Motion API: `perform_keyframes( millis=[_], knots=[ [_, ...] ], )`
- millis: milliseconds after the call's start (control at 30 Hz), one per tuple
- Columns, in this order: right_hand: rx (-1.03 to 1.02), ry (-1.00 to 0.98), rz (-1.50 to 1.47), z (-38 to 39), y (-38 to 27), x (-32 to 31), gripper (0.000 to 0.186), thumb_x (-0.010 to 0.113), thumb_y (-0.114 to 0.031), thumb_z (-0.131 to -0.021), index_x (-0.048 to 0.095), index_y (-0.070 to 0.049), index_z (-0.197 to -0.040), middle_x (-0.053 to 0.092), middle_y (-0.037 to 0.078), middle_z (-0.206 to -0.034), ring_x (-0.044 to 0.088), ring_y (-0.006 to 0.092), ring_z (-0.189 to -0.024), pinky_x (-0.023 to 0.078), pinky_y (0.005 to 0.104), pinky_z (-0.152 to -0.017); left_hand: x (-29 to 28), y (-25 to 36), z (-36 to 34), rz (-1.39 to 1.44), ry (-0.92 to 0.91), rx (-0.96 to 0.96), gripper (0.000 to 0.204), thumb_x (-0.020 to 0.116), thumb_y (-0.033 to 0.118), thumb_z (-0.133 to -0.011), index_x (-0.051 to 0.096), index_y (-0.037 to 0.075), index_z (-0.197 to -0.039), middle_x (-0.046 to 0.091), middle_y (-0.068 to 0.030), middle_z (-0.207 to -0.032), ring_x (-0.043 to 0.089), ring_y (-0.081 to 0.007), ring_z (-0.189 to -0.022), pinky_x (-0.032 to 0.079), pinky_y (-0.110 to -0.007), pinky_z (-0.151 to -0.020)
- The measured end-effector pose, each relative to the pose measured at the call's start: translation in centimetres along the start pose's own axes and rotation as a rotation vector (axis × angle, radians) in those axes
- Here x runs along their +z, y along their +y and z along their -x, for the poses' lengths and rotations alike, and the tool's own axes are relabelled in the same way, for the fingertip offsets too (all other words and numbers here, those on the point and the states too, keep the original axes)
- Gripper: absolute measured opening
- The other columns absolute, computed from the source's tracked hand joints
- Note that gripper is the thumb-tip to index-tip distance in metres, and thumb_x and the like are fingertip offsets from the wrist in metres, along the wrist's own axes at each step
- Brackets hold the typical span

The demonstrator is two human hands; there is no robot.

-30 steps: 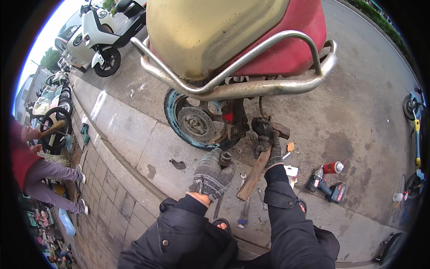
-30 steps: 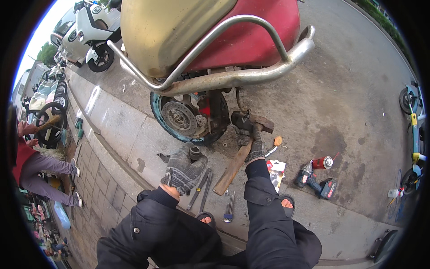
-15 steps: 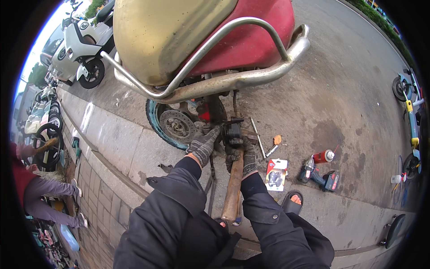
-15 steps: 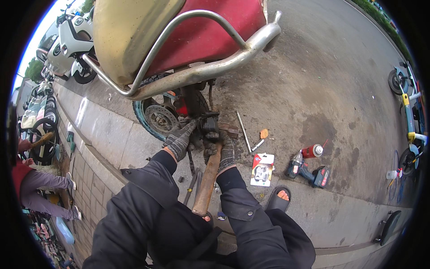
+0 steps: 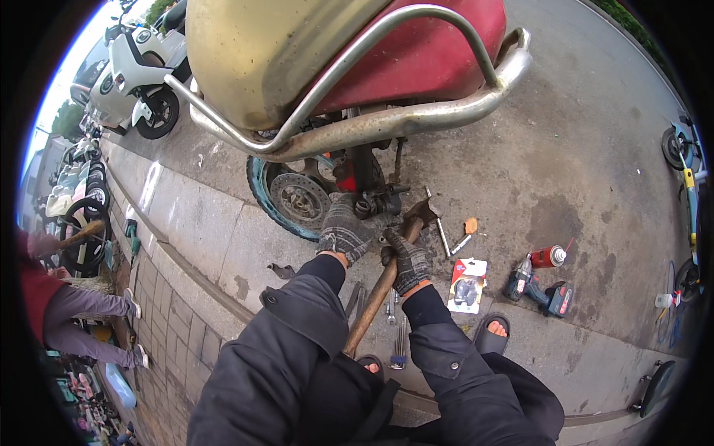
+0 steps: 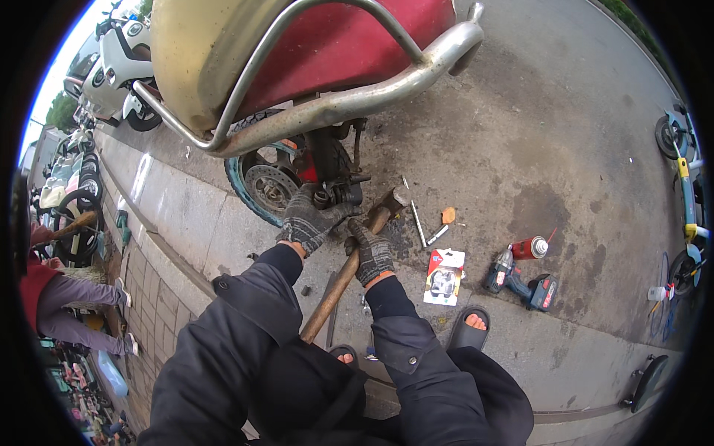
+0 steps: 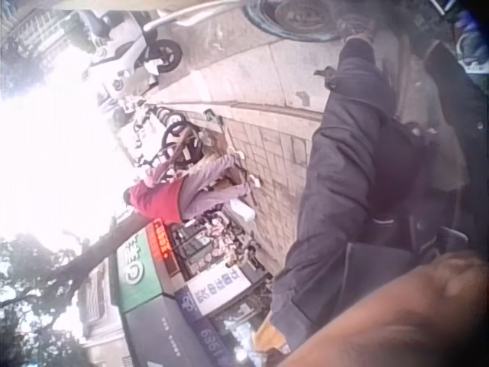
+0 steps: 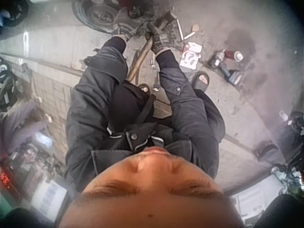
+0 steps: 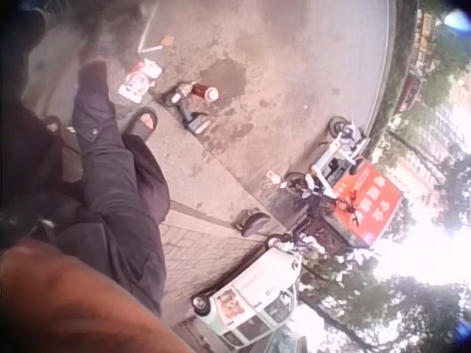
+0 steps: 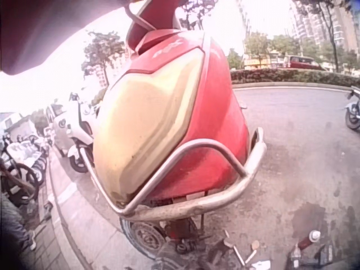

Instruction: The person sits on the ground and works on the rear wheel area of a red and gold scooter. They use a wrench and a hammer to loosen and adjust components near the brake assembly, then reposition the wheel and continue tightening parts.

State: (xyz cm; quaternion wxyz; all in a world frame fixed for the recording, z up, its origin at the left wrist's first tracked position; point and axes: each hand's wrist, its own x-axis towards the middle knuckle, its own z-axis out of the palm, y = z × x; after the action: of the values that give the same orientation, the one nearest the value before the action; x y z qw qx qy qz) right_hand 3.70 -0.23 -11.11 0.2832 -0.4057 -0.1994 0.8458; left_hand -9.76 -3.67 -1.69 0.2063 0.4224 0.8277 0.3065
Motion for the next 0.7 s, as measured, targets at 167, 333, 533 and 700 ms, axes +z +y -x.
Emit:
perform_keyframes(
  millis=[167, 333, 533, 700],
  knots=[
    [-0.147, -0.064, 0.256, -1.3, -0.3, -0.1, 0.034, 0.076, -0.02, -0.078, 0.058, -0.001, -0.099, 0.062, 0.011, -0.077, 0.062, 0.0215, -0.064, 0.052, 0.036, -0.056, -0.1, 0.7, -0.1, 0.0, -0.006, -0.019, 0.059, 0.083, 0.036, -0.073, 0.061, -0.001, -0.113, 0.069, -0.0155, -0.103, 0.066, -0.0254, -0.092, 0.051, -0.036, -0.081],
    [-0.265, -0.018, 0.662, -4.3, 0.8, -0.9, 0.052, 0.077, -0.022, -0.074, 0.055, 0.004, -0.114, 0.063, 0.017, -0.096, 0.063, 0.0254, -0.08, 0.053, 0.0357, -0.071, -2.1, 1.3, 0.3, -0.362, 0.028, 0.034, 0.059, 0.08, 0.042, -0.074, 0.064, -0.003, -0.11, 0.069, -0.0194, -0.098, 0.066, -0.0282, -0.094, 0.051, -0.036, -0.081],
    [-0.403, -0.037, 0.572, -5.3, 2.7, -0.9, 0.037, 0.076, -0.009, -0.078, 0.054, -0.004, -0.107, 0.061, 0.007, -0.077, 0.058, 0.0168, -0.059, 0.049, 0.0308, -0.052, -6.8, 0.3, 2.1, -0.014, -0.159, -0.166, 0.04, 0.077, 0.024, -0.079, 0.063, 0.0, -0.108, 0.068, -0.0155, -0.1, 0.065, -0.0241, -0.095, 0.051, -0.034, -0.084],
    [-0.333, -0.005, 0.698, -3.6, 0.5, 0.5, 0.065, 0.081, -0.018, -0.071, 0.047, 0.003, -0.122, 0.058, 0.017, -0.108, 0.058, 0.0255, -0.092, 0.049, 0.0345, -0.08, -11.5, 3.1, 5.1, 0.678, -0.019, 0.106, 0.027, 0.065, 0.01, -0.091, 0.056, 0.005, -0.116, 0.062, -0.0164, -0.117, 0.063, -0.0227, -0.105, 0.055, -0.032, -0.085]
  ],
)
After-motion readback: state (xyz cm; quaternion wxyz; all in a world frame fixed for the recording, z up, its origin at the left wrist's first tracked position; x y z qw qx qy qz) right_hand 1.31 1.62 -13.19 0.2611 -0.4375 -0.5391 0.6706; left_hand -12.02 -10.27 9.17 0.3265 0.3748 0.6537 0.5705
